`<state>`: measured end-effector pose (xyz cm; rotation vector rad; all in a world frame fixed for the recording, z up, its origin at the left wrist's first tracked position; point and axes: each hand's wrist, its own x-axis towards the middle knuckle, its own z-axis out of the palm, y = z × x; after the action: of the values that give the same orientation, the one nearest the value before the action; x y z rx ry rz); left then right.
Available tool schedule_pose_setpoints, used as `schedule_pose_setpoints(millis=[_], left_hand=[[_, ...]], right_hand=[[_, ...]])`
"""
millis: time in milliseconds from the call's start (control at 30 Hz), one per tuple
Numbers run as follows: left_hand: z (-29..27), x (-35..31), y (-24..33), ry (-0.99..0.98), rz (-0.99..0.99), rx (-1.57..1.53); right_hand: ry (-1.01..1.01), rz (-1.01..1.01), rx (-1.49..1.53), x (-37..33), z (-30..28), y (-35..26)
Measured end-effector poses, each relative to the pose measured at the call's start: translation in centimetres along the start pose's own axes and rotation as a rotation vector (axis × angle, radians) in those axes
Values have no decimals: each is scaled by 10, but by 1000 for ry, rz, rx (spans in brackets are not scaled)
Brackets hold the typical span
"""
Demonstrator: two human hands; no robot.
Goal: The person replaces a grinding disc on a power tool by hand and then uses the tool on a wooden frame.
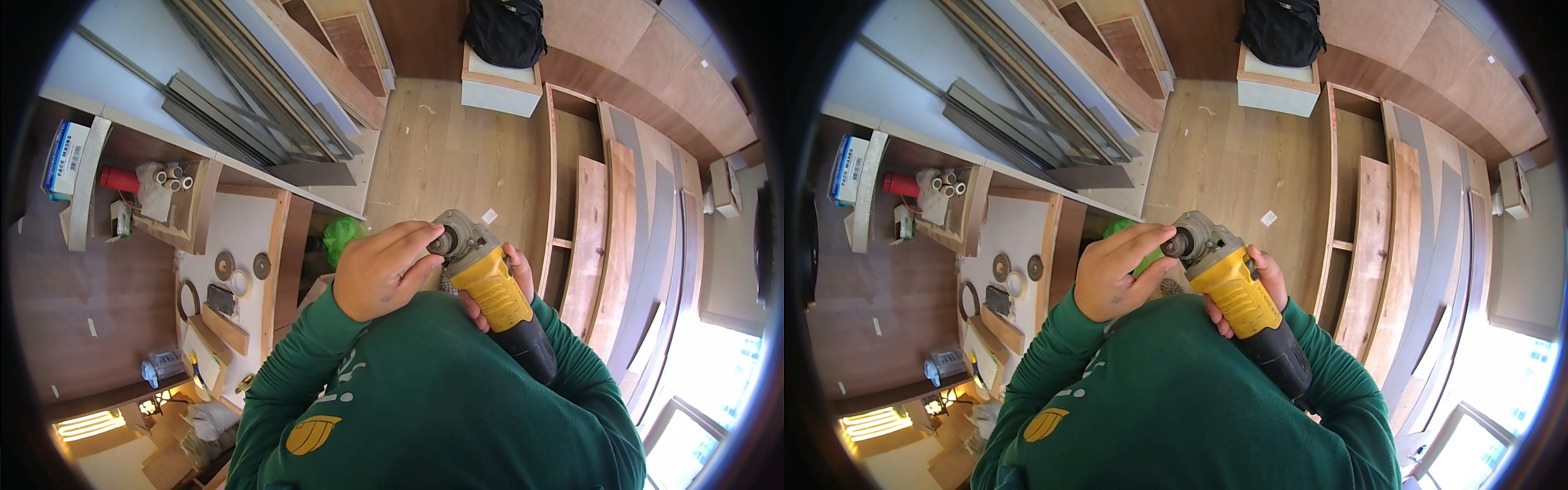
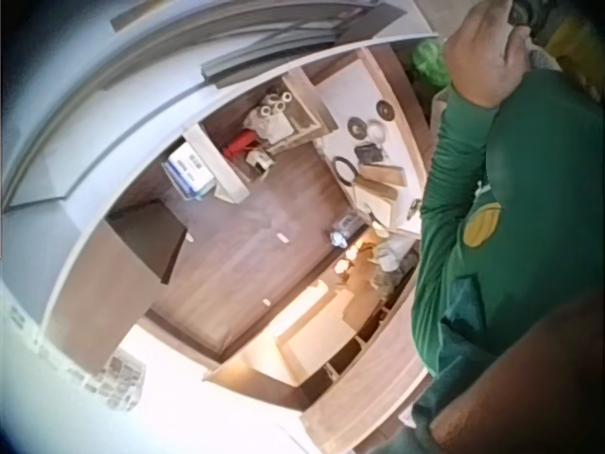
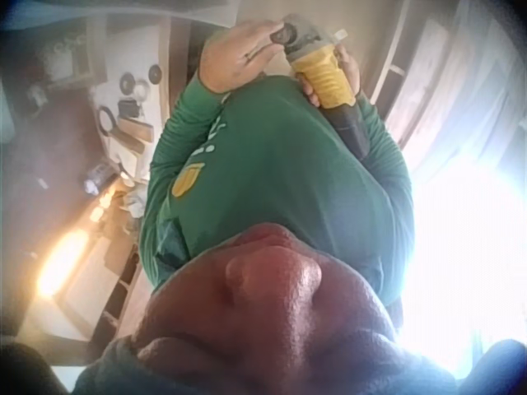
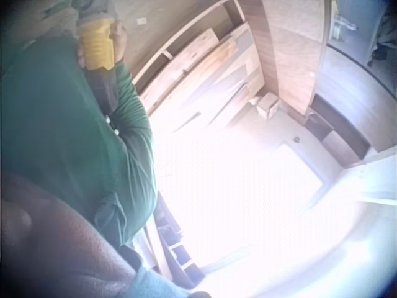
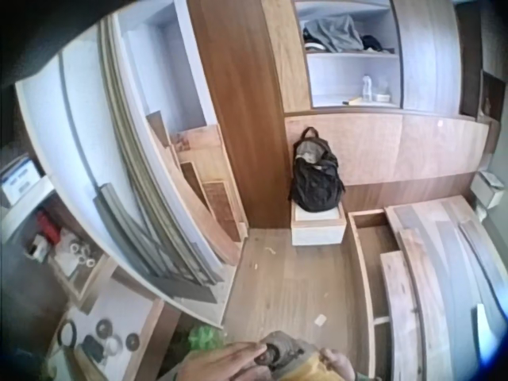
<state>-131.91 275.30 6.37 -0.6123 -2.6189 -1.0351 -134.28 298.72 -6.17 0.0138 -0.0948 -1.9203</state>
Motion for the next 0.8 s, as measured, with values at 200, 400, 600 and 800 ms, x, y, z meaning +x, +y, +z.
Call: schedule_pose_setpoints(millis=[200,400,600,800], left_hand=[[1,2,2,-39,-56,29],[3,-1,2,-11,-64,50],[4,0,-2,-57,-34,60],[5,2,-5,-38,-33,45]], right_hand=[[4,4,-21,-2,-6,0],[6,-11,-21,-1,-5,1],[-7,-11,-35,-1,-7,0],[14,13,-23,-2,-6,-1]])
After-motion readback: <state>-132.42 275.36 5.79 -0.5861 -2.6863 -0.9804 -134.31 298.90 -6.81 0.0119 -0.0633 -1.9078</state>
